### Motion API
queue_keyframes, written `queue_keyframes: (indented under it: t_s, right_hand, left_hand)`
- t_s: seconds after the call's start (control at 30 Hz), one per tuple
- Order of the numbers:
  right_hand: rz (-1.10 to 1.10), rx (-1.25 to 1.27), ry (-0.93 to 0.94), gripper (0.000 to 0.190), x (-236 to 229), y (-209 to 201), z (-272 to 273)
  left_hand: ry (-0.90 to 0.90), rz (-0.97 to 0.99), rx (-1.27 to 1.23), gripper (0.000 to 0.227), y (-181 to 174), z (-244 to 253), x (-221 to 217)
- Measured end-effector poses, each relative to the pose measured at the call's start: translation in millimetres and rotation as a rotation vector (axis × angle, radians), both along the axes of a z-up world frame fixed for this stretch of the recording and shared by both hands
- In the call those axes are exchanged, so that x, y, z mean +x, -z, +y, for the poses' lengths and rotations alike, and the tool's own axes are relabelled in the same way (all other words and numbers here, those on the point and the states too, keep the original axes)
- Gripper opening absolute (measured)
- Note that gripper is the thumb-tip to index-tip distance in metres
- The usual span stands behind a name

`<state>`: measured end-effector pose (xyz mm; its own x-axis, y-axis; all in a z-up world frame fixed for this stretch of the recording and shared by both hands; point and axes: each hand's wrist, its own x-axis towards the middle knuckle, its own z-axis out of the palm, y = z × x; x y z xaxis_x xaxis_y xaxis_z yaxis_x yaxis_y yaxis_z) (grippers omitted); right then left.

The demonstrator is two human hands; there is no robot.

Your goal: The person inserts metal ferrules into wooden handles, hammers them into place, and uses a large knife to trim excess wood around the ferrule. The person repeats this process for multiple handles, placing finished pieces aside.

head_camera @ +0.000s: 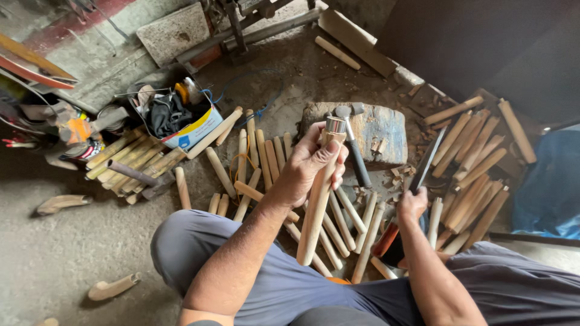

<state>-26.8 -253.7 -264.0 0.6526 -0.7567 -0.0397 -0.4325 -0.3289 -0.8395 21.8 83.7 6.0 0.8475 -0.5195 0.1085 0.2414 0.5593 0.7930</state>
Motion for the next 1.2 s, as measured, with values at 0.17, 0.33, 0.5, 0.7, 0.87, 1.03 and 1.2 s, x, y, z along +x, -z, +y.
queue_keyframes:
  t_s: [0.17,0.33,0.5,0.7,0.87,1.03,1.2]
  right_hand:
    - [-0.426,0.067,-0.256,0.01,28.3,-162.4,1.3]
    - [-0.279,-0.185,-0.607,0.014,8.8,-299.7,30.7]
    - [-0.197,-0.539,-0.964,0.029,-8.6,-328.0,57.9]
    - [-0.255,-0.608,-1.167,0.058,-17.7,-306.4,68.6]
    - [-0.207,-0.607,-1.252,0.073,-18.7,-292.0,63.4]
    - [-0.137,-0.644,-1.237,0.071,-19.6,-284.8,55.7]
    - [-0.089,-0.66,-1.243,0.07,-16.5,-287.7,56.3]
  left_hand:
    - [0.037,-0.051,0.023,0.043,-4.7,-4.1,-1.4]
    - [0.102,-0.096,0.053,0.055,-10.7,-14.2,-4.8]
    - [0.151,-0.066,0.072,0.052,-4.4,-23.1,-14.1]
    - [0.208,-0.013,0.154,0.043,-3.1,-17.5,-23.7]
    - [0.331,0.157,0.098,0.039,13.6,-30.7,-15.7]
    - [0.269,0.039,0.401,0.046,21.5,-37.9,-13.6]
    - [0.215,-0.033,0.488,0.049,19.4,-41.0,-9.5]
